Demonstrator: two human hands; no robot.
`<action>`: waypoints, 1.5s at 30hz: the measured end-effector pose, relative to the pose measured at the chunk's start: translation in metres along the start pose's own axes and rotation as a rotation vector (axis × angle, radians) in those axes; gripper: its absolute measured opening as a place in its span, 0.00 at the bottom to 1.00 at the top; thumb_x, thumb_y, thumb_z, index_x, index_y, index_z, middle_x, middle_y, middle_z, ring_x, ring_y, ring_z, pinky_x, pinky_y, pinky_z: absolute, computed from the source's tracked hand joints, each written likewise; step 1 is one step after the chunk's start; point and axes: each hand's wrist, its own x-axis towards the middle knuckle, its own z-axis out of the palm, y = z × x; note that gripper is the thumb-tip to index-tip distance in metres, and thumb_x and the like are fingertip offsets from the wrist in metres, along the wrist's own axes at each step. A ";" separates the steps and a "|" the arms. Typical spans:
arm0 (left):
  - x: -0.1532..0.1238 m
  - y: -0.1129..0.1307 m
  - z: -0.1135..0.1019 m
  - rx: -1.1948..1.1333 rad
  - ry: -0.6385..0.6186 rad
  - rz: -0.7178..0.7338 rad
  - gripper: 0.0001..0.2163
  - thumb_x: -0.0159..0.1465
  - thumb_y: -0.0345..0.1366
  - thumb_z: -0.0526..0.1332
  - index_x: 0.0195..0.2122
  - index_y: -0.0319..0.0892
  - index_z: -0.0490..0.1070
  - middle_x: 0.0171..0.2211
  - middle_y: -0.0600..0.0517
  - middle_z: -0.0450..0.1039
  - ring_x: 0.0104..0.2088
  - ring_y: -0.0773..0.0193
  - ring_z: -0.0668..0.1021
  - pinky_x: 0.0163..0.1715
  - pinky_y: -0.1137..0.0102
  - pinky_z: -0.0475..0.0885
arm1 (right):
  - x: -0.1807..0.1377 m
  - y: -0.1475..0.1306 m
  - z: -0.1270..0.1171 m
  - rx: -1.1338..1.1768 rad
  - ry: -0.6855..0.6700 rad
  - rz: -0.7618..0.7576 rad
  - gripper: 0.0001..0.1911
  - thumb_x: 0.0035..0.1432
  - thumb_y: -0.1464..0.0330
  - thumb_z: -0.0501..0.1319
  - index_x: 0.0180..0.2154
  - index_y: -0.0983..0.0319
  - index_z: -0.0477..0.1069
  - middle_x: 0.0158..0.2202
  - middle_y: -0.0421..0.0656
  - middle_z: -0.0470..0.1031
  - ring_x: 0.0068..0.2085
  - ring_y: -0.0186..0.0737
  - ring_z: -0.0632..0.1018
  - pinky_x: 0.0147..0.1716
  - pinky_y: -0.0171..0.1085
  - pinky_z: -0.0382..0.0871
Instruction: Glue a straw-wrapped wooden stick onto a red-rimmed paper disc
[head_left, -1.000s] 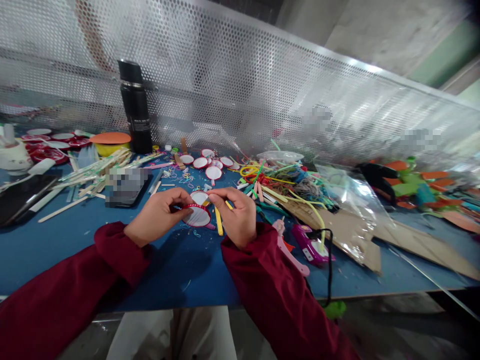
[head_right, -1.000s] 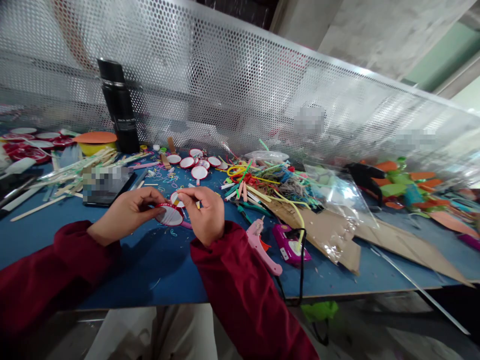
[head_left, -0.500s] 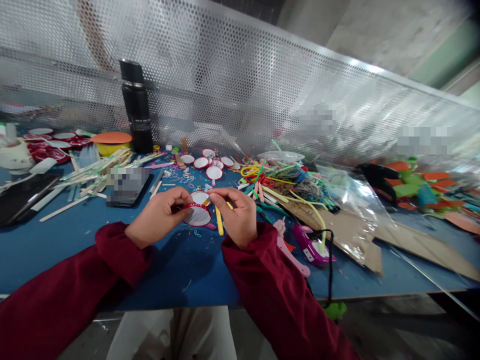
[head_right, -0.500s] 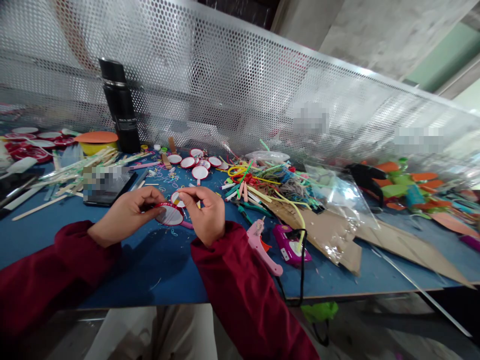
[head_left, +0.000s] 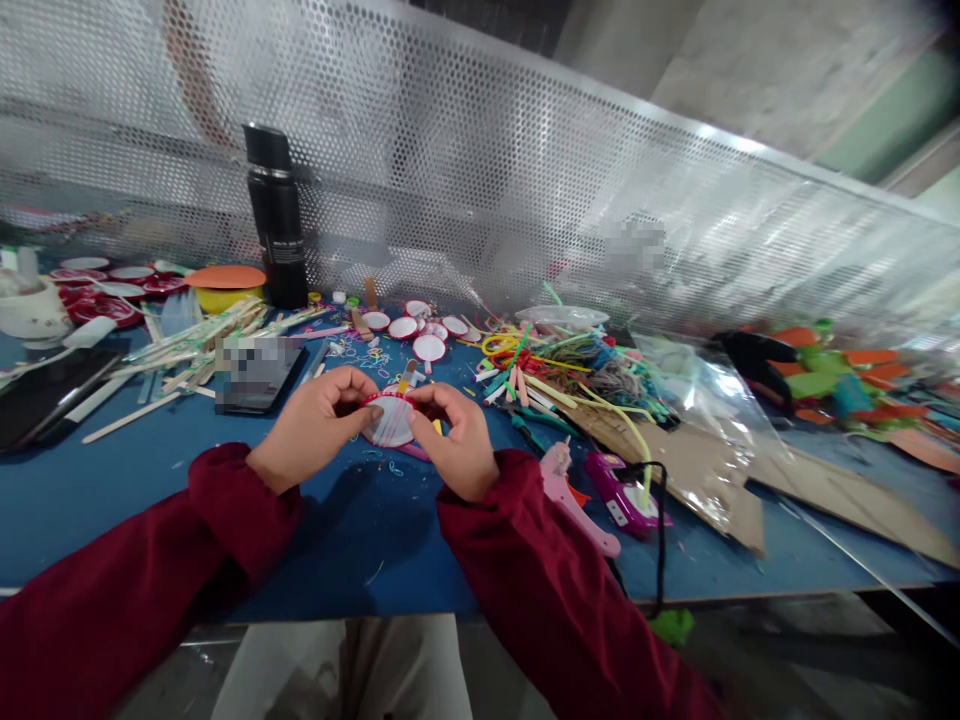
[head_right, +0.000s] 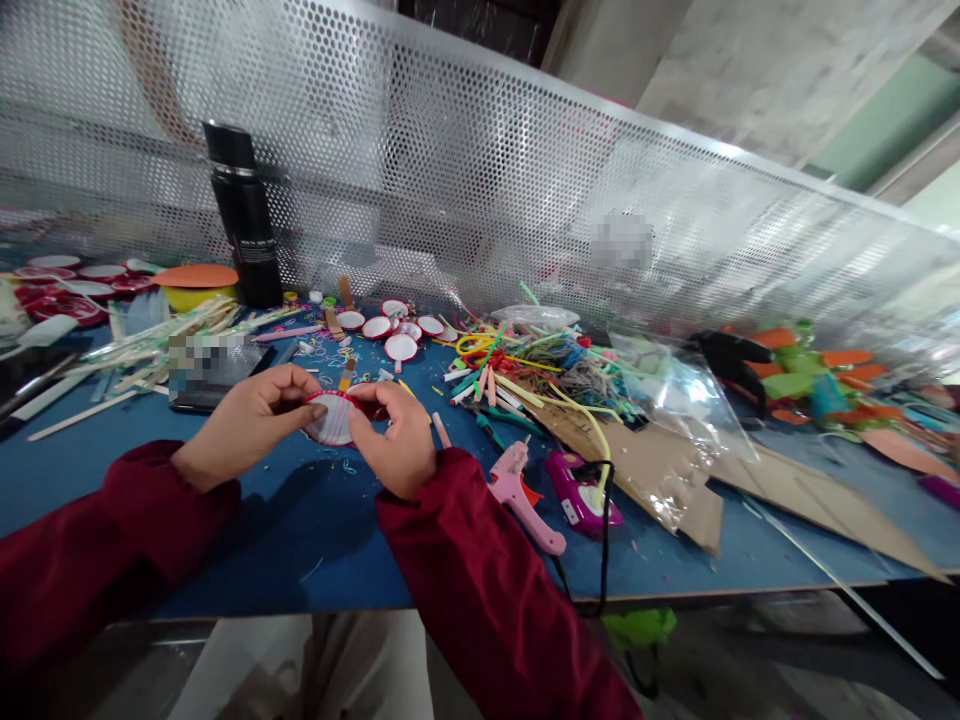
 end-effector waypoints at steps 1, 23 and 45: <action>0.000 0.000 0.001 -0.001 0.004 0.000 0.08 0.60 0.38 0.65 0.35 0.42 0.68 0.26 0.55 0.74 0.25 0.67 0.76 0.27 0.72 0.72 | 0.000 0.000 0.001 -0.001 0.008 0.009 0.06 0.53 0.69 0.60 0.34 0.60 0.75 0.33 0.41 0.79 0.34 0.36 0.78 0.35 0.35 0.74; -0.003 0.000 0.008 -0.159 -0.014 -0.088 0.09 0.57 0.36 0.67 0.35 0.41 0.69 0.26 0.56 0.75 0.26 0.68 0.77 0.27 0.73 0.73 | -0.002 -0.002 0.007 0.083 -0.003 0.162 0.04 0.51 0.66 0.62 0.29 0.60 0.71 0.26 0.38 0.73 0.27 0.34 0.72 0.30 0.34 0.70; 0.000 -0.012 0.012 -0.230 -0.107 -0.165 0.10 0.55 0.35 0.68 0.35 0.39 0.70 0.29 0.56 0.72 0.29 0.68 0.73 0.31 0.72 0.68 | -0.003 -0.005 0.008 0.146 -0.018 0.314 0.08 0.49 0.62 0.61 0.28 0.61 0.71 0.23 0.36 0.68 0.24 0.31 0.64 0.24 0.32 0.61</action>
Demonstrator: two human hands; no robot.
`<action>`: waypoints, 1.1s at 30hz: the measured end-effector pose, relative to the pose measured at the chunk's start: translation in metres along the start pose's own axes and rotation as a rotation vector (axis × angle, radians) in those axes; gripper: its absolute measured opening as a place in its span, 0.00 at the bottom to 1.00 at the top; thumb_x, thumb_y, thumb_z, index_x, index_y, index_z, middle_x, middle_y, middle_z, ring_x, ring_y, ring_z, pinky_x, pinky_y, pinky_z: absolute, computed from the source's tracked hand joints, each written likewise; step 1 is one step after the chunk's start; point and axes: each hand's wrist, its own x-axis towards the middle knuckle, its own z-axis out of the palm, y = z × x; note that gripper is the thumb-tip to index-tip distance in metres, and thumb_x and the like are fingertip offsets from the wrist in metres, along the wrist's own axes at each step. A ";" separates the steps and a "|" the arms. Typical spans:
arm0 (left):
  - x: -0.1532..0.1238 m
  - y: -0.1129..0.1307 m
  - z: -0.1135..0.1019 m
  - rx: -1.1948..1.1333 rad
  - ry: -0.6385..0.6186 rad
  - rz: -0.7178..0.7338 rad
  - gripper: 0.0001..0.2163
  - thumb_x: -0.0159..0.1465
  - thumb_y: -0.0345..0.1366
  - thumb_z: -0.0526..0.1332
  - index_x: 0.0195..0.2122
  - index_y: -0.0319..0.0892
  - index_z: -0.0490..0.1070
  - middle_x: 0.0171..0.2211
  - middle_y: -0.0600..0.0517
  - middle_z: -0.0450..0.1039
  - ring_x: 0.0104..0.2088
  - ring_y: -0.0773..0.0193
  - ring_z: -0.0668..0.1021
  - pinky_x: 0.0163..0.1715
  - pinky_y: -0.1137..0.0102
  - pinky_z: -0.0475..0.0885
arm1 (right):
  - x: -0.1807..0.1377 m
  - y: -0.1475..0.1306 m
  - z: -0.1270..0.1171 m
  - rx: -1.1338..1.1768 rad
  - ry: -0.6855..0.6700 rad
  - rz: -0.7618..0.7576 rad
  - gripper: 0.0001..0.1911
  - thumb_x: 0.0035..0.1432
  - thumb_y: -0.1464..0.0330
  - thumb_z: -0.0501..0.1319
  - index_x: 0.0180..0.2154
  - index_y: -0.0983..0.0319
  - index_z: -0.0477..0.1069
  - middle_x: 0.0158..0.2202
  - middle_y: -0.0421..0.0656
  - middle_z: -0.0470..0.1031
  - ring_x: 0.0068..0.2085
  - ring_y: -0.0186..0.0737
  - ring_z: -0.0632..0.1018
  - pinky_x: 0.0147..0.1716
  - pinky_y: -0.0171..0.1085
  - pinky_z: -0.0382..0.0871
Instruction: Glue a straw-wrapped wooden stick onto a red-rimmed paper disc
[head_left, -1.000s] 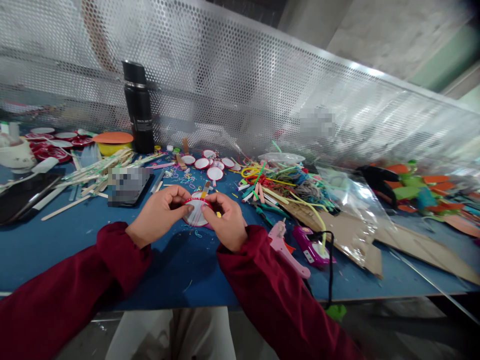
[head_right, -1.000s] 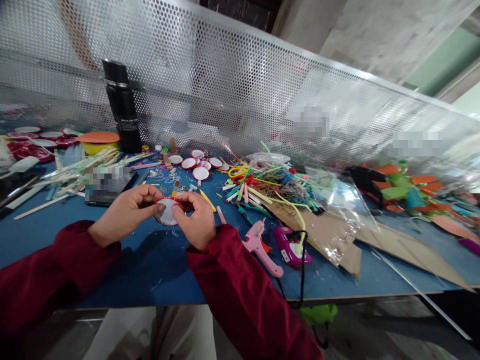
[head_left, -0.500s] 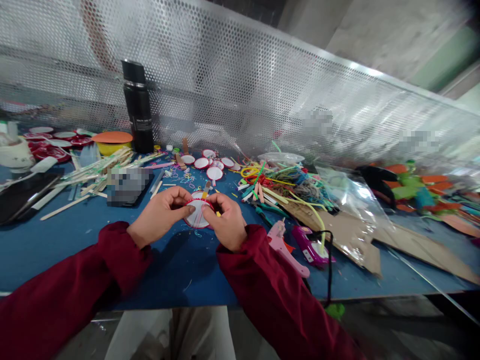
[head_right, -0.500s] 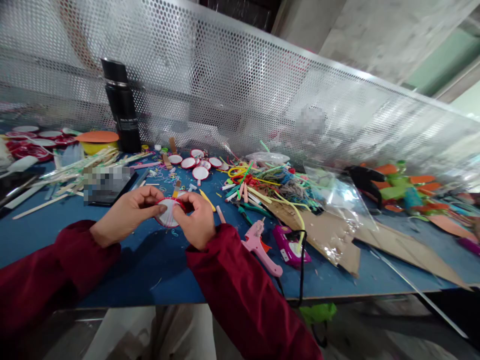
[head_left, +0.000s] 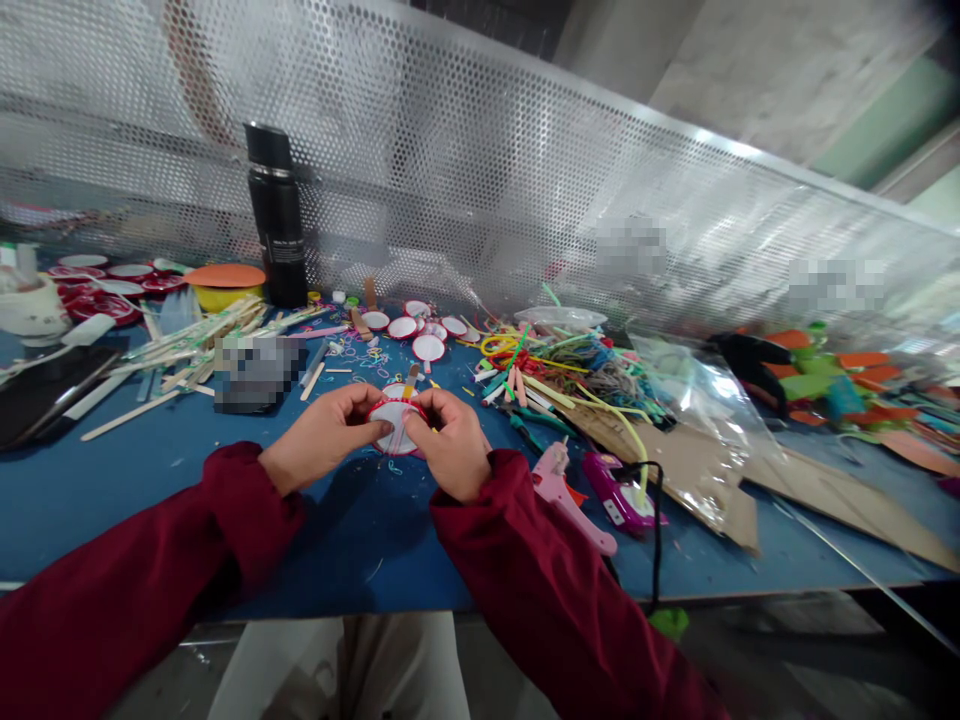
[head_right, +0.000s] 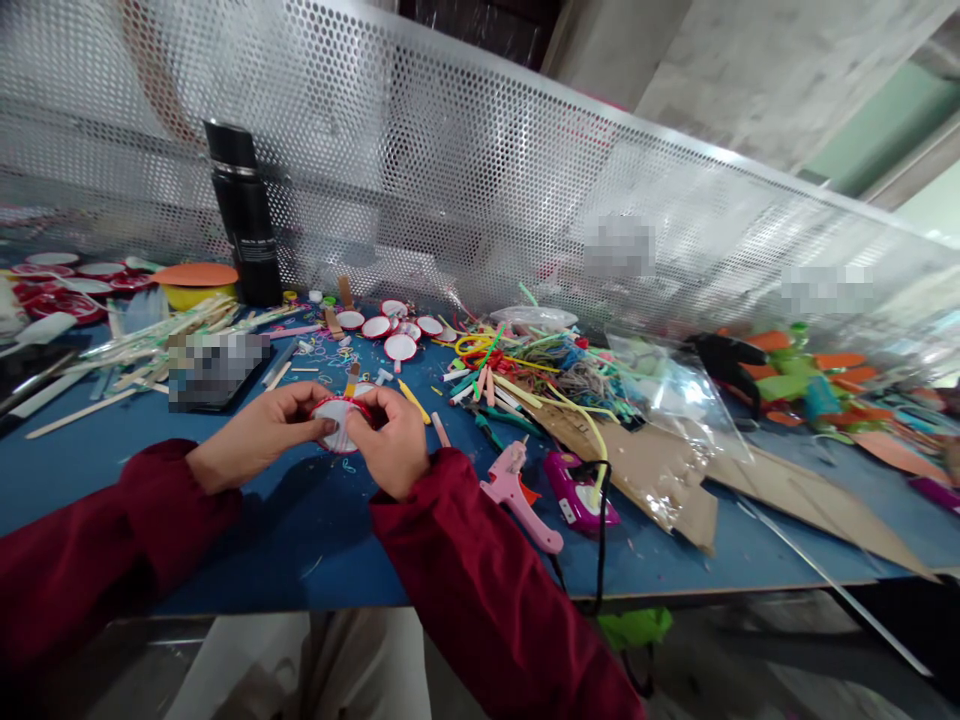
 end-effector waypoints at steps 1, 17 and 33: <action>0.000 -0.001 0.000 0.016 -0.001 0.004 0.10 0.54 0.35 0.67 0.35 0.39 0.70 0.29 0.57 0.72 0.29 0.69 0.73 0.31 0.72 0.67 | 0.000 0.000 0.000 0.001 0.002 0.007 0.09 0.49 0.62 0.61 0.29 0.61 0.71 0.23 0.35 0.67 0.24 0.31 0.64 0.24 0.32 0.61; 0.001 -0.003 -0.002 0.020 0.023 -0.044 0.14 0.53 0.34 0.69 0.39 0.40 0.70 0.29 0.55 0.77 0.29 0.66 0.77 0.30 0.72 0.69 | 0.001 0.007 0.003 0.005 0.009 0.019 0.08 0.49 0.62 0.62 0.29 0.61 0.70 0.24 0.36 0.69 0.25 0.31 0.66 0.25 0.32 0.61; -0.001 0.001 -0.001 0.017 0.033 -0.069 0.11 0.50 0.35 0.69 0.33 0.40 0.73 0.27 0.56 0.75 0.27 0.66 0.76 0.30 0.72 0.69 | 0.001 0.011 0.004 -0.001 0.006 0.016 0.08 0.49 0.63 0.62 0.29 0.61 0.70 0.24 0.35 0.68 0.24 0.30 0.64 0.23 0.31 0.59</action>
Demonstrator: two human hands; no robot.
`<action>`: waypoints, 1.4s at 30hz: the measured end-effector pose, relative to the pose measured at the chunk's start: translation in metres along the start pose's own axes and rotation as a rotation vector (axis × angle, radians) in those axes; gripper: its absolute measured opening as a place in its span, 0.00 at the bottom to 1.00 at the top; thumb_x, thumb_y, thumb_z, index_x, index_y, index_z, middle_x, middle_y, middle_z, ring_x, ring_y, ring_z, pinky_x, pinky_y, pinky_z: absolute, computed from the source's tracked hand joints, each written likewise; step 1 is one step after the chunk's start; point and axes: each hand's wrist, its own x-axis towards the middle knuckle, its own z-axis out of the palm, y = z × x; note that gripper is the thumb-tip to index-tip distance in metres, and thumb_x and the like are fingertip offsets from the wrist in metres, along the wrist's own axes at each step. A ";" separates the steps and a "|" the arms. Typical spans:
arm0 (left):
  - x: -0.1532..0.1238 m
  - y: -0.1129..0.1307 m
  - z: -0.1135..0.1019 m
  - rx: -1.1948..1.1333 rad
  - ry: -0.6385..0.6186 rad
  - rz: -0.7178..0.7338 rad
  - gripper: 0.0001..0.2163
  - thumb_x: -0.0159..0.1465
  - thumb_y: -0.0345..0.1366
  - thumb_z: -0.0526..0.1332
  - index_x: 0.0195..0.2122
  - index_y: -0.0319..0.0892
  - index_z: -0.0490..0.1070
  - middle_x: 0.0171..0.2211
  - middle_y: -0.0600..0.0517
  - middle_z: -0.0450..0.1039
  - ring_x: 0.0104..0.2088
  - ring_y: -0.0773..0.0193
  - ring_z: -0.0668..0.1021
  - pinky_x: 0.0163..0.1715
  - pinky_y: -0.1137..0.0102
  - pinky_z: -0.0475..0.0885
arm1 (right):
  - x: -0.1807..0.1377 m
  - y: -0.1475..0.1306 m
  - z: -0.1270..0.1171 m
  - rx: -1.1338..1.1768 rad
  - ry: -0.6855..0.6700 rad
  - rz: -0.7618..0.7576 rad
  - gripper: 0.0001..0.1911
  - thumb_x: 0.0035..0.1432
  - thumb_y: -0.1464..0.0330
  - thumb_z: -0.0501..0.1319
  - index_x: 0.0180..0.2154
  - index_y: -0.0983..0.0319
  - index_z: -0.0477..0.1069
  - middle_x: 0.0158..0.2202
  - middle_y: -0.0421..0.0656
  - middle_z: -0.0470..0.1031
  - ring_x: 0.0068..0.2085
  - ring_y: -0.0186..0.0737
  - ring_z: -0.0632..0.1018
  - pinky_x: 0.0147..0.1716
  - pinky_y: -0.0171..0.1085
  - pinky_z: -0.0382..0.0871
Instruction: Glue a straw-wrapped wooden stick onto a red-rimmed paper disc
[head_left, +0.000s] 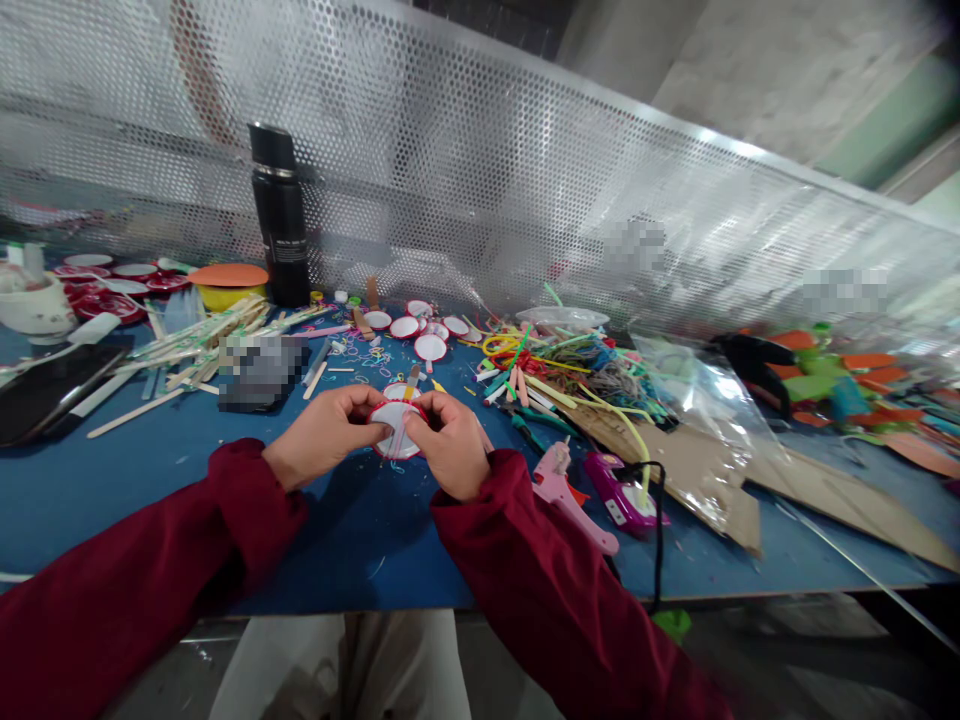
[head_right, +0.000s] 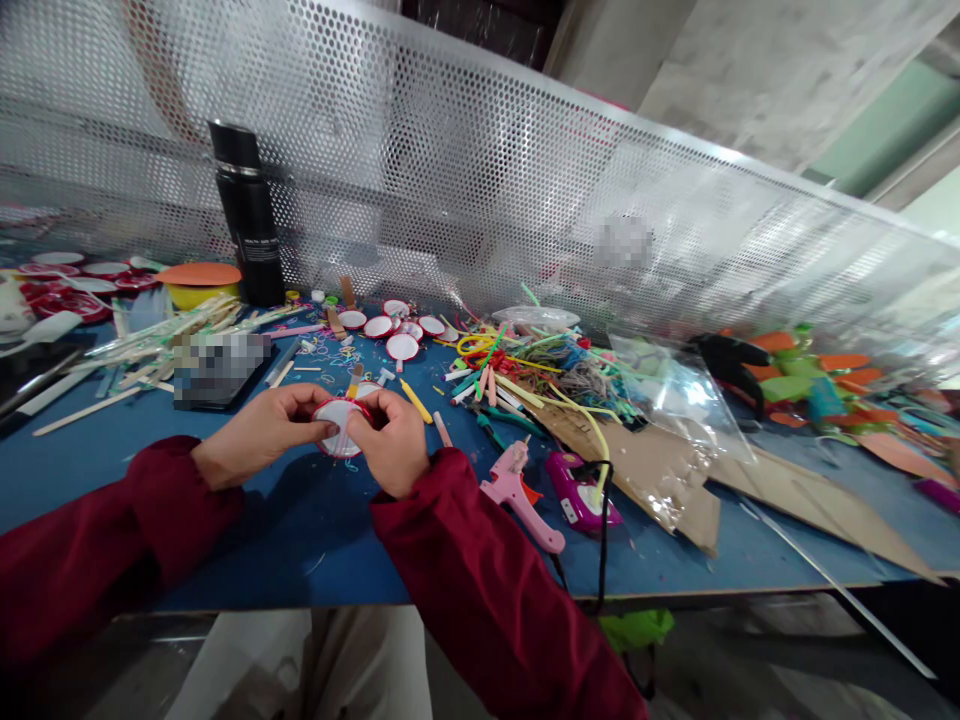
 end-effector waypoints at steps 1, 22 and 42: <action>0.000 0.000 0.000 0.007 -0.001 -0.004 0.10 0.50 0.35 0.69 0.33 0.39 0.73 0.27 0.56 0.75 0.27 0.66 0.75 0.29 0.72 0.68 | 0.000 -0.001 0.000 0.001 -0.001 0.008 0.08 0.49 0.63 0.62 0.29 0.61 0.70 0.23 0.35 0.68 0.24 0.30 0.64 0.23 0.31 0.59; 0.002 -0.008 -0.005 0.078 -0.026 0.005 0.09 0.54 0.39 0.67 0.32 0.39 0.75 0.28 0.54 0.75 0.29 0.65 0.74 0.32 0.71 0.68 | -0.001 0.001 0.001 0.020 -0.008 0.002 0.08 0.49 0.63 0.62 0.28 0.61 0.70 0.23 0.35 0.67 0.25 0.31 0.65 0.25 0.32 0.60; 0.000 -0.004 -0.002 0.009 0.003 0.045 0.15 0.52 0.34 0.68 0.37 0.43 0.65 0.28 0.57 0.73 0.28 0.66 0.74 0.29 0.72 0.68 | -0.001 -0.001 -0.001 -0.050 -0.032 -0.005 0.08 0.50 0.63 0.62 0.29 0.61 0.71 0.25 0.36 0.70 0.26 0.32 0.67 0.27 0.33 0.62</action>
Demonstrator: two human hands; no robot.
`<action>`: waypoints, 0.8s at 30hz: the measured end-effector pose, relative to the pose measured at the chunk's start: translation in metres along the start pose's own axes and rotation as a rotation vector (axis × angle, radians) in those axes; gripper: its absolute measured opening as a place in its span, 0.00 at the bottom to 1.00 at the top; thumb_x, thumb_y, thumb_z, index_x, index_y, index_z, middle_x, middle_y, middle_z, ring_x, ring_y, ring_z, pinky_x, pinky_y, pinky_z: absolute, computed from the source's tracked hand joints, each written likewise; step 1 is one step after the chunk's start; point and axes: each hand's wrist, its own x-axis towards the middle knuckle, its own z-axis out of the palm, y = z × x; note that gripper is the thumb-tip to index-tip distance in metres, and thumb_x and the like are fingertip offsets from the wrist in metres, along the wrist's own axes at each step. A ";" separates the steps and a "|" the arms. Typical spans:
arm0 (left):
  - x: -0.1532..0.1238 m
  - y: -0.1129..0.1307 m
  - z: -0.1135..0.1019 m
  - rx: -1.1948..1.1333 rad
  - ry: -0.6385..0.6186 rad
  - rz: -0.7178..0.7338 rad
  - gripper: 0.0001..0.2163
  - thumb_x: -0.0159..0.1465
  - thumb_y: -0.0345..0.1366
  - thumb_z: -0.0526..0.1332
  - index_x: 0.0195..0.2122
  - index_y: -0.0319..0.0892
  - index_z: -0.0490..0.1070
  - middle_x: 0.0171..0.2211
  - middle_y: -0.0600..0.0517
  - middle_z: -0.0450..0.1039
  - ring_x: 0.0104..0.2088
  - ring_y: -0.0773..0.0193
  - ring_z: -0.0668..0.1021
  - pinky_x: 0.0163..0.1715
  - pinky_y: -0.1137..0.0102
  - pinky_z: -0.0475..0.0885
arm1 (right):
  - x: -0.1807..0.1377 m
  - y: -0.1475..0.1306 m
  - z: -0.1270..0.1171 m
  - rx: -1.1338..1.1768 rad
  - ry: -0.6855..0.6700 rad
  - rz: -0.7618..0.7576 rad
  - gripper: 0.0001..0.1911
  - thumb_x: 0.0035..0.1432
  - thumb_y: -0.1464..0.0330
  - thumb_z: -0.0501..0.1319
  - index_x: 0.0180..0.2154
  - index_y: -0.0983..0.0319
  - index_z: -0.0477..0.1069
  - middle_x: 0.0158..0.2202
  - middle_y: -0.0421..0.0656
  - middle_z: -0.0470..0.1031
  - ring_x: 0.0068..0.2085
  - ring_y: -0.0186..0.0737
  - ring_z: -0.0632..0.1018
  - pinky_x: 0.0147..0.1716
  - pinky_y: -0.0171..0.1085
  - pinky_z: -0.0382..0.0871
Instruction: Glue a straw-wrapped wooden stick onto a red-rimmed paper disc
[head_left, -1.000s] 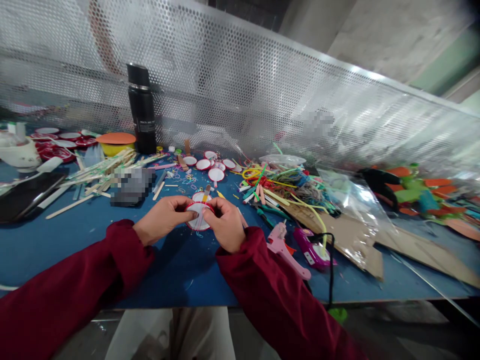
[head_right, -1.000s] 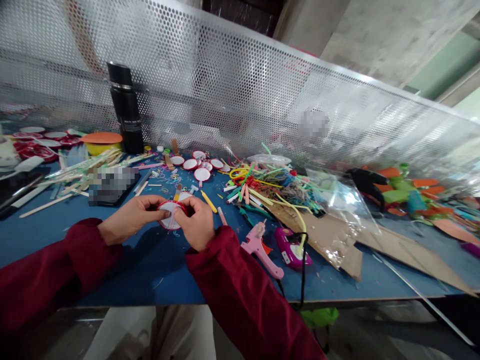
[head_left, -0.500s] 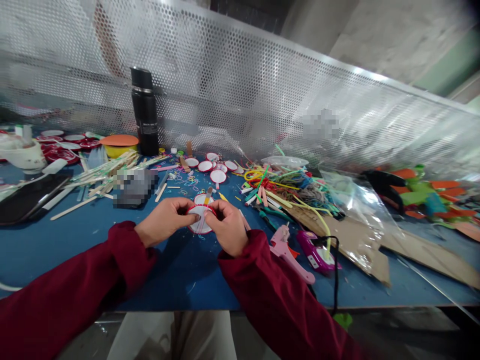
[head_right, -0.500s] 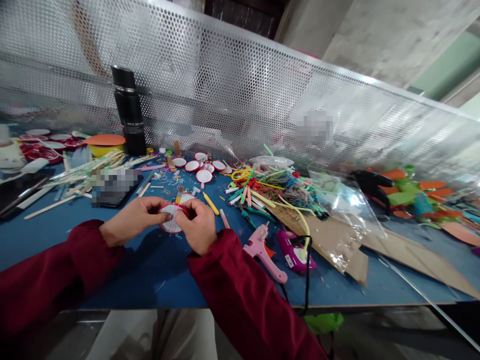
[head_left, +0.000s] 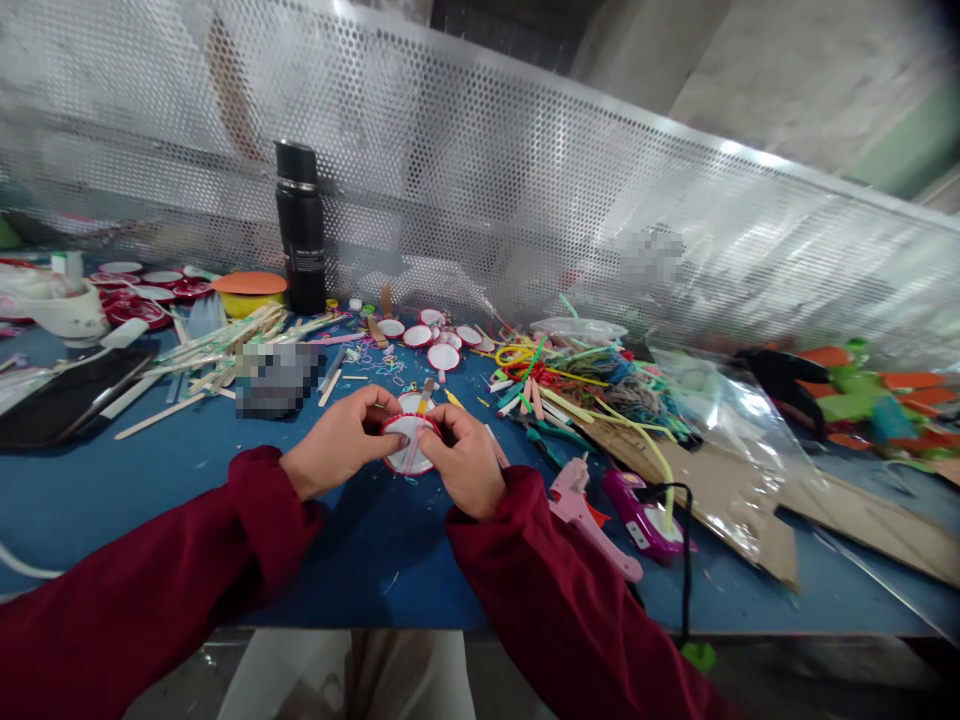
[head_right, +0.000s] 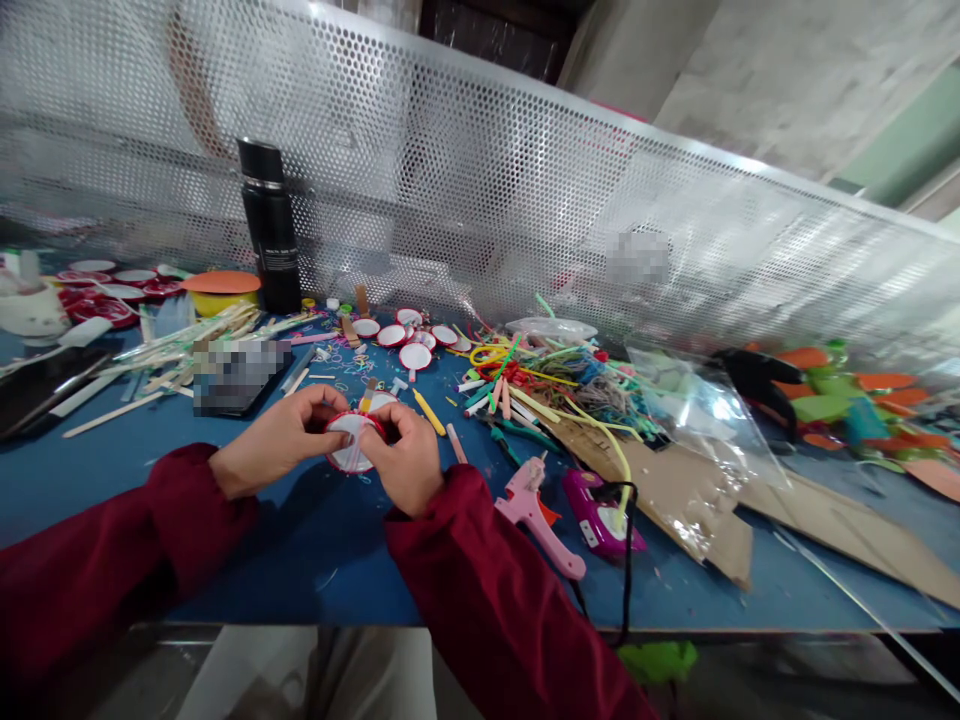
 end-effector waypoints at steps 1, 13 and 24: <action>0.000 0.000 0.000 0.001 -0.002 -0.002 0.16 0.52 0.35 0.68 0.38 0.43 0.64 0.28 0.57 0.73 0.28 0.66 0.74 0.29 0.72 0.67 | 0.000 0.000 0.000 0.001 0.002 0.003 0.08 0.50 0.62 0.62 0.29 0.61 0.71 0.25 0.37 0.70 0.27 0.33 0.67 0.26 0.33 0.62; 0.000 -0.001 0.001 0.014 0.031 0.019 0.14 0.51 0.34 0.69 0.35 0.43 0.65 0.27 0.58 0.70 0.27 0.68 0.73 0.28 0.72 0.67 | 0.001 0.005 0.000 -0.005 0.003 -0.018 0.08 0.51 0.62 0.62 0.30 0.60 0.71 0.26 0.37 0.71 0.27 0.34 0.68 0.26 0.33 0.64; -0.001 0.008 0.007 -0.034 0.051 -0.026 0.13 0.50 0.31 0.68 0.33 0.42 0.64 0.26 0.59 0.71 0.27 0.68 0.74 0.27 0.73 0.67 | 0.002 0.000 -0.003 -0.042 -0.017 0.025 0.09 0.51 0.62 0.61 0.29 0.61 0.70 0.26 0.39 0.70 0.28 0.36 0.68 0.28 0.36 0.65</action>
